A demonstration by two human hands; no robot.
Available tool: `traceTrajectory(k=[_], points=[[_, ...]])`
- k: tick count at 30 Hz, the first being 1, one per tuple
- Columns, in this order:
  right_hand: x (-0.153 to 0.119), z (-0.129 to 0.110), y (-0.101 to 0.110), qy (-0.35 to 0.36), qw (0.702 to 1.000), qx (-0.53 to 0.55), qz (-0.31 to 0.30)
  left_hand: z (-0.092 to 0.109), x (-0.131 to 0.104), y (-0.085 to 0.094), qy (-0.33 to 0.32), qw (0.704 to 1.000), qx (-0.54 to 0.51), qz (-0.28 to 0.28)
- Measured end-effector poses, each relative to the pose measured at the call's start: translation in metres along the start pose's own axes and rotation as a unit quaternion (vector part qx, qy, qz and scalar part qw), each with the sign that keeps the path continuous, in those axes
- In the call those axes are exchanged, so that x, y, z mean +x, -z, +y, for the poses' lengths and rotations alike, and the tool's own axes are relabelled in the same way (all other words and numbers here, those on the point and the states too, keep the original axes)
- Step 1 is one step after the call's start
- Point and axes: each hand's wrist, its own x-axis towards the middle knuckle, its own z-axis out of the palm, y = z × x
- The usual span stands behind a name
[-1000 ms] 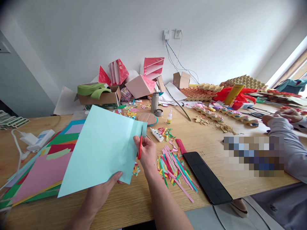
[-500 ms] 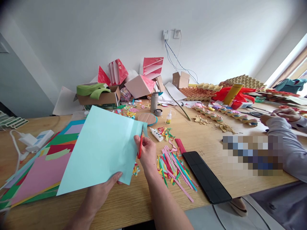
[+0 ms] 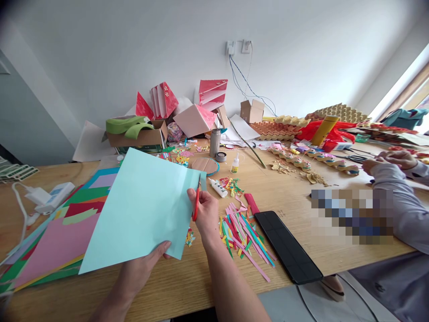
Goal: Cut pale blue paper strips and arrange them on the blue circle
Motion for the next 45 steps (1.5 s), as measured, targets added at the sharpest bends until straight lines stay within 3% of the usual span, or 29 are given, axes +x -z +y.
traceTrajectory(k=[8, 17, 35, 45], points=[[0.0, 0.0, -0.001, -0.017, 1.0, 0.001, 0.004, 0.007, 0.002, 0.001, -0.034, 0.999, 0.026, 0.023], [0.003, -0.002, 0.003, 0.016, 1.0, -0.022, 0.01, 0.013, 0.003, -0.001, -0.056, 0.997, 0.025, 0.046], [0.003, -0.006, 0.004, -0.005, 1.0, 0.0, 0.01, 0.012, 0.002, -0.001, 0.005, 1.0, -0.007, 0.024], [0.003, -0.003, 0.005, -0.022, 0.999, 0.042, 0.008, 0.005, 0.002, 0.0, 0.042, 0.999, -0.027, -0.019]])
